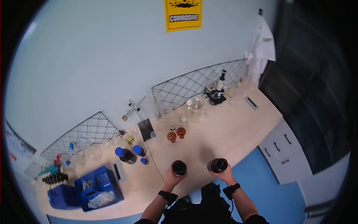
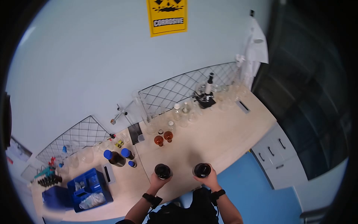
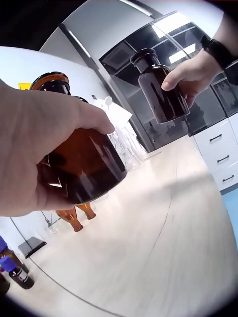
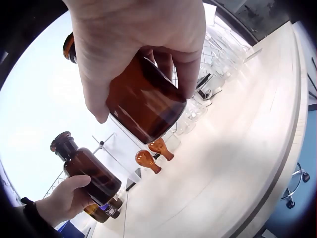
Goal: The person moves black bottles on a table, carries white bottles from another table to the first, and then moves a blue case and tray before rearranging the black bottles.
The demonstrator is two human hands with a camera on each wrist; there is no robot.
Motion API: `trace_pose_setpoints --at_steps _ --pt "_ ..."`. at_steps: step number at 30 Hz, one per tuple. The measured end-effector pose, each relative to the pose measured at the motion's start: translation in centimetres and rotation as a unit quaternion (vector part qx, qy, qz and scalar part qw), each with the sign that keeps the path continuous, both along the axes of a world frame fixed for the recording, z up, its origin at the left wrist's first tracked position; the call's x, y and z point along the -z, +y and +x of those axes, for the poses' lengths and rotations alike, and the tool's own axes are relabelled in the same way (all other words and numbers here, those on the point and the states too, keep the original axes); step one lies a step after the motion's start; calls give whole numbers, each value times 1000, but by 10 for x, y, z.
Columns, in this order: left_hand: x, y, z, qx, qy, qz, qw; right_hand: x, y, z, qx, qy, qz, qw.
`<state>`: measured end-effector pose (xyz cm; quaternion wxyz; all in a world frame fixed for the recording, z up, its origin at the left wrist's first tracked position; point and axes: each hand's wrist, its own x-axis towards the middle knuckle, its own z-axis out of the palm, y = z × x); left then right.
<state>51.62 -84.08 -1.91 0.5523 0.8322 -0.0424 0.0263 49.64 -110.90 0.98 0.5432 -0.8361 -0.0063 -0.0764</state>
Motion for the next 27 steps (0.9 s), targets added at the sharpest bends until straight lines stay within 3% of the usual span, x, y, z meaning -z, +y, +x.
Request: trace_pose_setpoints --at_steps 5,6,11,14,27 --pt "43 -12 29 -132 23 -54 990 16 -2 78 -113 40 -17 993" --pt "52 -13 32 -162 31 -62 984 29 0 95 -144 -2 -22 989" --pt "69 -10 54 -275 25 -57 959 29 38 150 -217 38 0 975" --pt "70 -12 60 -300 23 -44 953 59 60 167 -215 -30 -19 976" --pt "90 -15 71 -303 36 -68 950 93 89 181 -217 -2 -30 976"
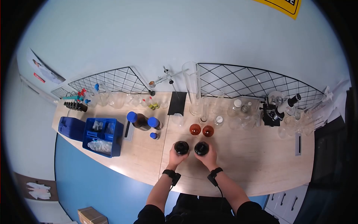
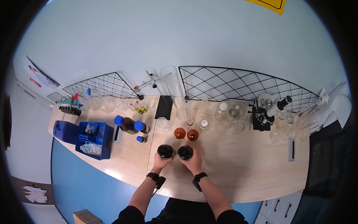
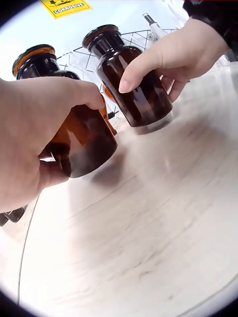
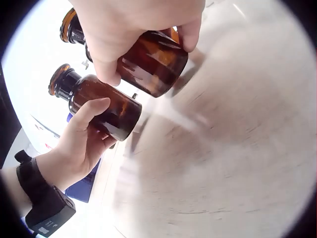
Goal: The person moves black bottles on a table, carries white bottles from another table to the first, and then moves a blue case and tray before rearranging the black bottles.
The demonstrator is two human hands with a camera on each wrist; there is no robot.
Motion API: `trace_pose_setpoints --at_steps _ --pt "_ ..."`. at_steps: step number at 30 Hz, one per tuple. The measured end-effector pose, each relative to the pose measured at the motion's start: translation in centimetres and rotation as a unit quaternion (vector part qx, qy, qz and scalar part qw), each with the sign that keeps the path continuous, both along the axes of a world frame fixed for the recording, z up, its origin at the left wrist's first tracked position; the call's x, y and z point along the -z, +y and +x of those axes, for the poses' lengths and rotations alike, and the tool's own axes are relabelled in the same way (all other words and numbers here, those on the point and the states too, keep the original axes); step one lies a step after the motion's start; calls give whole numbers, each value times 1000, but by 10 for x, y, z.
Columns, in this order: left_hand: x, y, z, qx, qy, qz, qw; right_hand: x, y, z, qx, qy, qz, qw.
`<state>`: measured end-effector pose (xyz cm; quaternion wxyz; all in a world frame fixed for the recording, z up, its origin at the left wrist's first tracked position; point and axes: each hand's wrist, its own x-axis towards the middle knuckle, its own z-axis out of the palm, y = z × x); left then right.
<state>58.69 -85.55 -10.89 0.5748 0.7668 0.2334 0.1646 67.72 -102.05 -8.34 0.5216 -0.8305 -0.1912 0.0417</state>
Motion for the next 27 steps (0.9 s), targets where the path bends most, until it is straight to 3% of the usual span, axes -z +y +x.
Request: trace_pose_setpoints --at_steps 12,16,19,21,24,26,27 --pt "1 8 6 6 35 -7 999 3 4 3 -5 13 -11 1000" --pt "-4 11 7 7 -2 13 1000 14 7 3 -25 -8 29 999" --pt "-16 9 10 -6 -16 -2 1000 21 7 3 -26 22 17 999" --pt "-16 10 9 34 -15 -20 999 23 5 4 -34 23 22 999" --pt "1 4 5 -22 -12 -85 996 27 2 -1 -57 38 33 997" --pt "8 3 0 -17 -18 -66 998 33 -4 -5 -31 117 92 988" --pt "14 2 -6 -9 0 8 1000 35 -12 -3 -86 53 16 995"
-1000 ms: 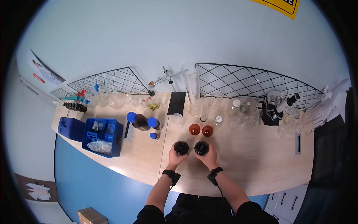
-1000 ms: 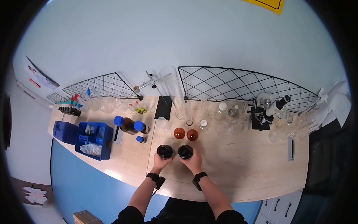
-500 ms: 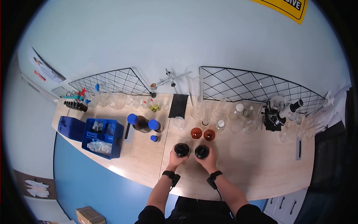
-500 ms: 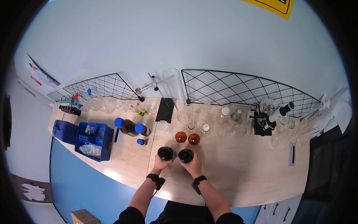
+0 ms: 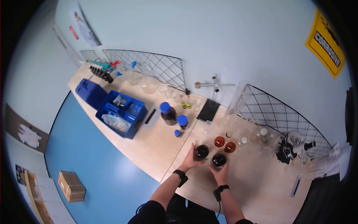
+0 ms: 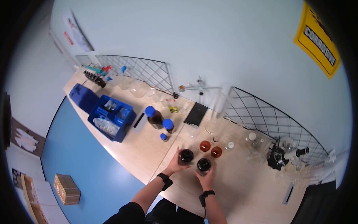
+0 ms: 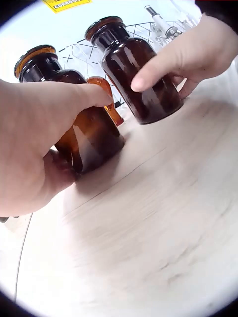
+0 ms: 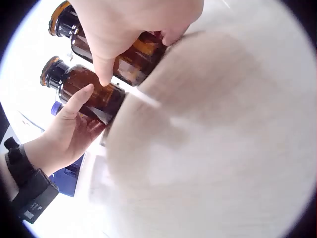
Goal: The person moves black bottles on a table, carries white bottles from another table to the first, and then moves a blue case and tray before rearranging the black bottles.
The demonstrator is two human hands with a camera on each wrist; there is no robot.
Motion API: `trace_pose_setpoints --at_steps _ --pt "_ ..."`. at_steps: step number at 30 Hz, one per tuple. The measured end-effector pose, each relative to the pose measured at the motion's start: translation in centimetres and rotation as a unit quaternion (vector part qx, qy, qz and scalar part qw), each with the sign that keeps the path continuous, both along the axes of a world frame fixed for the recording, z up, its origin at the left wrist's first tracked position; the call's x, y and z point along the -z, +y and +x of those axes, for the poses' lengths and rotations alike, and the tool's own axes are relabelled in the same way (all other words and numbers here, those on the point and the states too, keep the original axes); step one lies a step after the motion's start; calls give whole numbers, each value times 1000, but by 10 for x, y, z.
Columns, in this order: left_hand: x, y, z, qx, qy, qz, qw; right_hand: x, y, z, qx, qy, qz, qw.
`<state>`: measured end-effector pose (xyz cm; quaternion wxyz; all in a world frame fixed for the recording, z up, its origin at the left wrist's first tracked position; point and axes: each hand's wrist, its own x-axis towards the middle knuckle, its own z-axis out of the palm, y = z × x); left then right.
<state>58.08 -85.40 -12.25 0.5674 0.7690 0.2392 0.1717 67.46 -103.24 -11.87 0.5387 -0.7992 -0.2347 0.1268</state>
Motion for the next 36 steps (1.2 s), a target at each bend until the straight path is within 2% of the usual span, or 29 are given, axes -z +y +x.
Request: trace_pose_setpoints --at_steps 1,3,5,7,9,10,12,14,15,16,17,18,20,23,24,25,27,28,29,30,31,33,34,36 --pt "-2 0 -6 8 20 73 997 3 -6 -2 -13 -4 4 1000" --pt "-15 -3 -23 16 53 60 997 13 -20 -10 -13 9 17 1000" --pt "-15 -4 -44 24 67 103 992 34 -41 -15 -12 42 2 999" --pt "-22 -5 -69 29 47 43 998 19 -53 -25 2 73 -55 996" --pt "-33 0 -102 81 118 -29 989 13 -63 -37 11 58 -114 992" --pt "-33 2 -122 83 95 -58 990 5 -64 -43 6 50 -109 993" --pt "-33 9 -164 83 67 -80 991 -9 -59 -60 59 108 -142 982" --pt "-40 18 -215 35 94 -39 994 10 -55 -78 113 81 -126 982" --pt "-39 23 -245 31 95 -31 995 23 -57 -86 110 83 -119 983" --pt "-38 32 -276 44 98 -9 994 37 -55 -93 147 66 -118 980" --pt "-48 46 -304 55 99 15 993 42 -39 -110 183 48 -116 975" --pt "-57 57 -338 53 119 20 991 49 -22 -133 178 47 -109 977" --pt "-48 78 -410 14 118 29 992 53 5 -173 166 31 -228 959" --pt "-44 105 -522 -84 219 63 970 49 59 -195 135 -26 -399 907" --pt "-38 110 -561 -123 243 59 960 86 75 -191 131 -23 -384 914" --pt "-34 111 -598 -157 283 48 945 73 100 -210 120 -27 -379 917" --pt "-26 112 -655 -196 321 38 926 17 161 -260 -65 65 -441 893" --pt "-21 108 -678 -250 334 -2 909 2 186 -280 -72 60 -440 893" --pt "-18 104 -695 -302 347 -44 887 -11 208 -298 -137 72 -414 897" --pt "-17 101 -707 -312 346 -49 884 -24 231 -315 -203 84 -388 895" --pt "-17 98 -717 -336 347 -75 873 -41 255 -334 -213 78 -390 892" --pt "-11 92 -731 -368 346 -111 856 -70 296 -368 -394 75 -338 851" --pt "-6 92 -734 -367 325 -144 860 -70 317 -383 -404 70 -343 846" --pt "-3 102 -740 -359 290 -199 864 -59 362 -410 -447 79 -400 796"
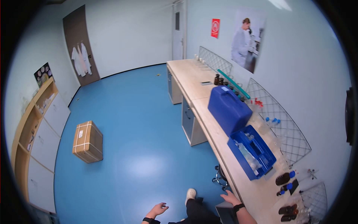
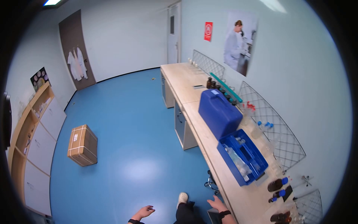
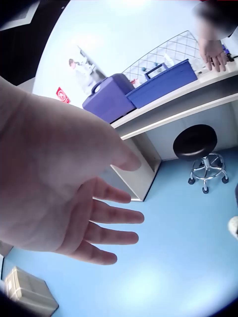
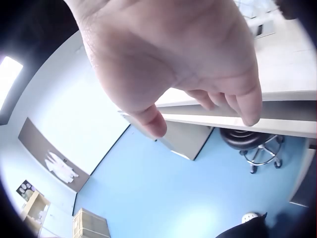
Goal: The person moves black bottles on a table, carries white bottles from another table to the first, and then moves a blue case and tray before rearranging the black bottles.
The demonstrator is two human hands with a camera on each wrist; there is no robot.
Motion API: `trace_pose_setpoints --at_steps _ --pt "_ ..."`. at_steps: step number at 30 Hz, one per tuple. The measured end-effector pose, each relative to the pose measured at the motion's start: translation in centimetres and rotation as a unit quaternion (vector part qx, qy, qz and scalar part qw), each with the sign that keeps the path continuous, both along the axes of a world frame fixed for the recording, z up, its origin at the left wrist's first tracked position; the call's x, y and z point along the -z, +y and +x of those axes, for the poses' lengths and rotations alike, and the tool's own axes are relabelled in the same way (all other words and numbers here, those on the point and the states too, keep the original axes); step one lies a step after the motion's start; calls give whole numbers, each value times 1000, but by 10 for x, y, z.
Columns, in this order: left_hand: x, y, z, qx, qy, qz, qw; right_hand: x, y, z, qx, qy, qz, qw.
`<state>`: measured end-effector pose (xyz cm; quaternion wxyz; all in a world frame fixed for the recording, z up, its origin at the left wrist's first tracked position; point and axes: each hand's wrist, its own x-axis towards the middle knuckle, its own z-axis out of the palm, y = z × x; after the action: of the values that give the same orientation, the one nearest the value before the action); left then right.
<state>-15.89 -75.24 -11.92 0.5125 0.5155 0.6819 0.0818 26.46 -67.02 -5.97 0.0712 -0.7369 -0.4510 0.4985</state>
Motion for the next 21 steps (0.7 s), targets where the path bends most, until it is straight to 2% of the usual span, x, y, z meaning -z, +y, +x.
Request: trace_pose_setpoints --at_steps 1,3,5,7,9,11,13,15,17,19,21 --pt "5 10 -6 -10 0 -2 1000 6 22 -11 -10 0 -2 1000" --pt "15 34 -20 -42 -106 39 993 21 66 -34 -144 -5 25 989" --pt "11 70 -43 -76 -100 80 989 33 108 -52 -167 24 28 985" --pt "10 120 -70 -101 -93 129 982 36 161 -70 -250 3 -32 968" --pt "20 167 -105 -232 -117 175 950 37 211 -87 -262 6 -16 965" --pt "12 211 -139 -268 -75 168 946 31 263 -108 -243 -32 -62 968" --pt "9 245 -174 -266 56 110 956 34 319 -136 -248 -33 -46 967" --pt "10 266 -200 -276 78 100 953 36 378 -166 -252 -39 -29 967" --pt "13 271 -216 -289 144 83 943 38 427 -202 -309 -31 48 949" --pt "23 261 -229 -254 164 -2 953 27 469 -238 -333 -19 75 940" --pt "36 251 -236 -266 156 -73 949 10 507 -271 -350 3 66 934"
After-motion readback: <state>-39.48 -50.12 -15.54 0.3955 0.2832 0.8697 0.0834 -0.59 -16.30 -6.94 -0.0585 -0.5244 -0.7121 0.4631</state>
